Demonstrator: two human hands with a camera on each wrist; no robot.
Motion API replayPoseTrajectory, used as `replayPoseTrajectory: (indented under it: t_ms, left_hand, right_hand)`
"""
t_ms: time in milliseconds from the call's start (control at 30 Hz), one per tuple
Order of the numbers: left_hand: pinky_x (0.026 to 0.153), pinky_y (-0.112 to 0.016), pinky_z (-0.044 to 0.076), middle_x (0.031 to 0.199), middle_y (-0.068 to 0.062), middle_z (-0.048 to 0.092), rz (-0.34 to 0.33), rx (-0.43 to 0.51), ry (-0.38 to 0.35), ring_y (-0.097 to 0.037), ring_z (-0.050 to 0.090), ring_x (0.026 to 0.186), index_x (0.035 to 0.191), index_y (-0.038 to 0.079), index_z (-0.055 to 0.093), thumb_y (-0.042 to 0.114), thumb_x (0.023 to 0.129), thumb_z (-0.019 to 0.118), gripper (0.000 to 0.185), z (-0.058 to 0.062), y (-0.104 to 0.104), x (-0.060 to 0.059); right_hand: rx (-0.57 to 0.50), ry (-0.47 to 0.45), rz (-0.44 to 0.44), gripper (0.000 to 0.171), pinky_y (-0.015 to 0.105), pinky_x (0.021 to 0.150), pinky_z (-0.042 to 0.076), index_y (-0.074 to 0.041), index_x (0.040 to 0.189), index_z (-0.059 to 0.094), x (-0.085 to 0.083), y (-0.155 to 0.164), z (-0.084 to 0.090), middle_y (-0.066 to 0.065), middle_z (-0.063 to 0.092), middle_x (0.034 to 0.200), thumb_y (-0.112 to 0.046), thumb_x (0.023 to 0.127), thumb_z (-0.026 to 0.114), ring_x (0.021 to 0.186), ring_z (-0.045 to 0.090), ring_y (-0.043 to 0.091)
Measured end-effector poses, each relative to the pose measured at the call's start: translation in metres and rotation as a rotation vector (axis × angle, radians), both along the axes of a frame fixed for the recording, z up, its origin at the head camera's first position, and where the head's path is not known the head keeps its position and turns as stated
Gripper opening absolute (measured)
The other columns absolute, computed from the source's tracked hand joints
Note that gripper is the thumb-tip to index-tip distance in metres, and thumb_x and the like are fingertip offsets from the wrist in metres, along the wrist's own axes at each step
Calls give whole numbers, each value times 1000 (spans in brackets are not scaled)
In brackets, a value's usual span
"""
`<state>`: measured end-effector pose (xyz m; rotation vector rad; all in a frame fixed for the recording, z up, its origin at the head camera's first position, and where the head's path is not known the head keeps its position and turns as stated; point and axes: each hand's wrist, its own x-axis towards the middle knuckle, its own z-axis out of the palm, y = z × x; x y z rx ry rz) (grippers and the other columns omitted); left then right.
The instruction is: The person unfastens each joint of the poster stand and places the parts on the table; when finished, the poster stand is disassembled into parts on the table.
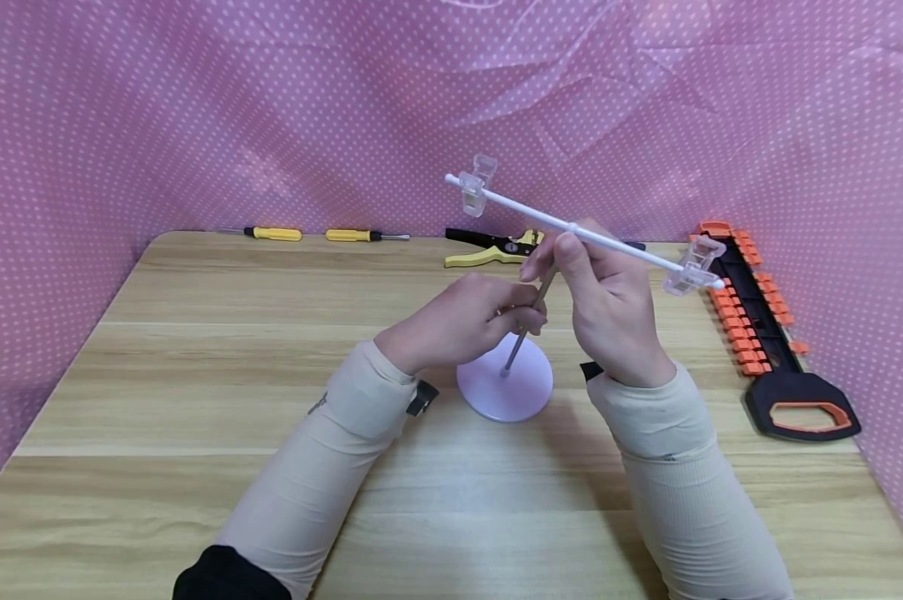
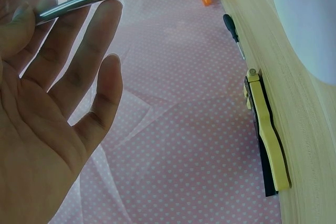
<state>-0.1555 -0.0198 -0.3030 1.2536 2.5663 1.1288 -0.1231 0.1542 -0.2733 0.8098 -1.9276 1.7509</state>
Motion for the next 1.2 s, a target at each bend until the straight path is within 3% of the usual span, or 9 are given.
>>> replayPoseTrajectory:
  t_ms: [500, 1200]
  left_hand:
    - [84, -23, 55, 96, 4, 75, -6, 2, -11, -7, 67, 89, 111, 11, 78, 20, 107, 64, 17, 0, 0, 0]
    - [84, -24, 55, 95, 5, 75, -13, 10, -10, -7, 67, 89, 109, 11, 78, 20, 107, 64, 17, -1, 0, -1]
  right_hand:
    - [-56, -12, 29, 60, 26, 76, 52, 16, 91, 63, 1, -1, 1, -5, 70, 86, -42, 106, 59, 83, 69, 14]
    - [-38, 27, 14, 63, 26, 76, 53, 18, 92, 64, -1, 1, 1, -7, 73, 83, -43, 107, 56, 78, 70, 11]
